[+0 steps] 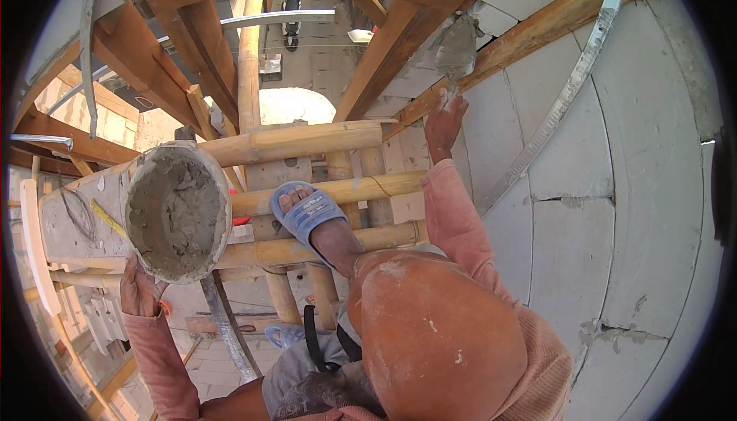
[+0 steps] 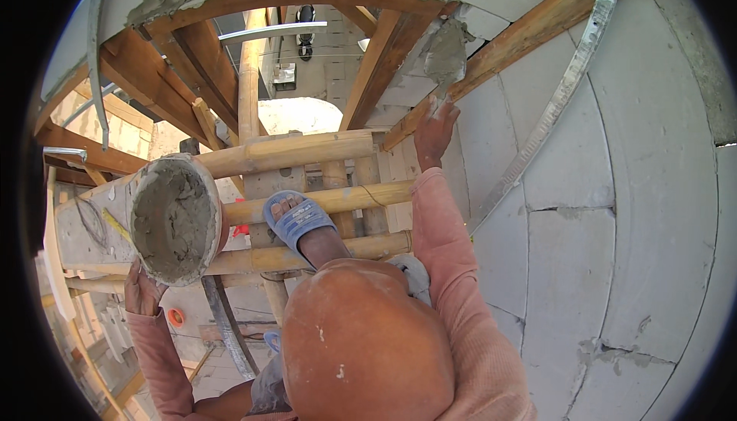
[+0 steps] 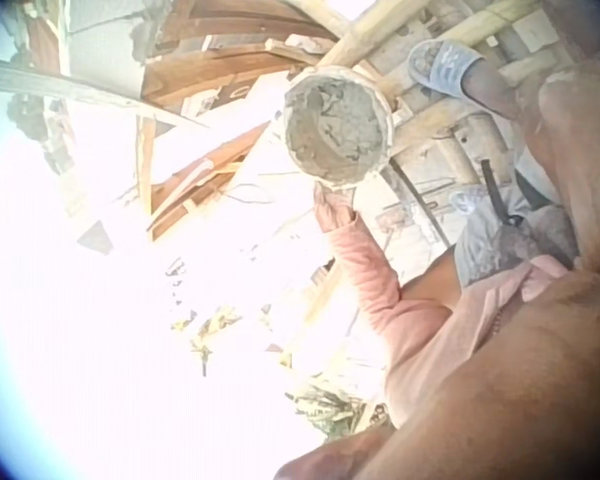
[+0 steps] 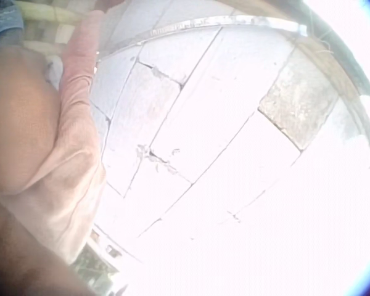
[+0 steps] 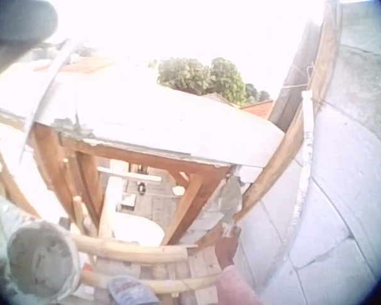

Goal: The person applies mortar onto a block using a trowel, installs the block into the building structure, and applies more mortar from a bucket onto the structure with the trowel.

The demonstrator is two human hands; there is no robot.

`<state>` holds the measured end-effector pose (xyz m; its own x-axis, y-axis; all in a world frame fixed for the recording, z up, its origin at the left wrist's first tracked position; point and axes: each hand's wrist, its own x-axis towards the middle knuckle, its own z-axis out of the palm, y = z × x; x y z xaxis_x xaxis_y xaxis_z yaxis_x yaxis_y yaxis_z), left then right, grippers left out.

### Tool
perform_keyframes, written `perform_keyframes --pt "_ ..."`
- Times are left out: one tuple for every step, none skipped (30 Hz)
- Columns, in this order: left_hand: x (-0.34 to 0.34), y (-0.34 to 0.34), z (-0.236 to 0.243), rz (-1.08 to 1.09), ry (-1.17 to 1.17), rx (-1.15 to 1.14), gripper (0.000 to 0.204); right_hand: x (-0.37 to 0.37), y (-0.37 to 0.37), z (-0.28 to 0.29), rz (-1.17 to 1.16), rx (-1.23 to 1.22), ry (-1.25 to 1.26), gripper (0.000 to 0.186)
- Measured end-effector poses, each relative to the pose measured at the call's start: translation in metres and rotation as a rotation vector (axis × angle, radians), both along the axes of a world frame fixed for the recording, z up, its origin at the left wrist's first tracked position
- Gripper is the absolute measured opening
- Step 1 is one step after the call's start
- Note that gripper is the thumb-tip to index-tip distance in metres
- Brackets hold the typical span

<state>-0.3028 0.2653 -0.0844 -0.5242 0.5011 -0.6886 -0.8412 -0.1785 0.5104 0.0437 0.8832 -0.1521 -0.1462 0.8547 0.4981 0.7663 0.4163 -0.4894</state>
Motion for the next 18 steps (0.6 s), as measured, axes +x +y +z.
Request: perform_keyframes --pt "0.001 0.0 -0.001 0.012 -0.016 -0.001 0.047 0.004 0.0 0.0 0.001 -0.002 -0.001 0.05" --pt "0.001 0.0 0.002 0.013 -0.012 0.001 0.047 0.008 0.003 0.001 -0.015 -0.061 0.019 0.05" --pt "0.001 0.0 0.005 0.001 0.009 -0.003 0.047 0.011 0.004 0.003 -0.031 -0.12 0.039 0.051" --pt "0.002 0.0 0.008 -0.011 0.03 -0.007 0.047 0.012 0.008 -0.001 -0.03 -0.119 0.042 0.051" --pt "0.003 0.004 0.009 -0.013 0.027 -0.005 0.047 0.013 0.011 -0.008 -0.046 -0.066 0.012 0.052" --pt "0.004 0.01 0.01 0.011 0.011 -0.005 0.047 0.016 0.014 -0.013 -0.061 -0.013 -0.017 0.052" --pt "0.004 0.014 0.011 0.034 -0.005 -0.004 0.047 0.02 0.019 -0.017 -0.065 -0.009 -0.019 0.052" --pt "0.002 0.008 0.009 0.037 -0.003 -0.009 0.047 0.015 0.014 -0.017 -0.061 -0.08 0.041 0.052" --pt "0.0 0.001 0.006 -0.019 0.019 0.025 0.047 0.009 0.008 -0.016 -0.057 -0.151 0.101 0.051" --pt "-0.003 -0.005 0.005 -0.075 0.042 0.06 0.047 0.004 0.003 -0.017 -0.055 -0.155 0.104 0.051" --pt "0.0 0.0 0.006 -0.075 0.039 0.064 0.047 0.003 0.002 -0.018 -0.027 -0.151 0.187 0.049" --pt "0.002 0.003 0.007 -0.073 0.04 0.064 0.046 0.003 0.002 -0.019 0.001 -0.147 0.27 0.047" --pt "0.005 0.008 0.009 -0.071 0.041 0.063 0.046 0.003 0.001 -0.019 0.001 -0.144 0.268 0.047" --pt "0.006 0.01 0.011 -0.068 0.041 0.061 0.046 0.002 -0.005 -0.016 0.063 -0.314 0.523 0.042" --pt "0.007 0.012 0.013 -0.018 0.02 0.022 0.045 -0.001 -0.009 -0.012 0.126 -0.485 0.777 0.038" --pt "0.007 0.012 0.015 0.031 -0.001 -0.018 0.045 -0.004 -0.011 -0.007 0.127 -0.489 0.777 0.038" --pt "0.007 0.012 0.015 0.03 -0.002 -0.015 0.045 -0.006 -0.012 0.002 0.259 -0.624 0.99 0.034" --pt "0.007 0.012 0.013 0.021 0.009 -0.009 0.045 -0.01 -0.012 0.01 0.394 -0.761 1.201 0.031"
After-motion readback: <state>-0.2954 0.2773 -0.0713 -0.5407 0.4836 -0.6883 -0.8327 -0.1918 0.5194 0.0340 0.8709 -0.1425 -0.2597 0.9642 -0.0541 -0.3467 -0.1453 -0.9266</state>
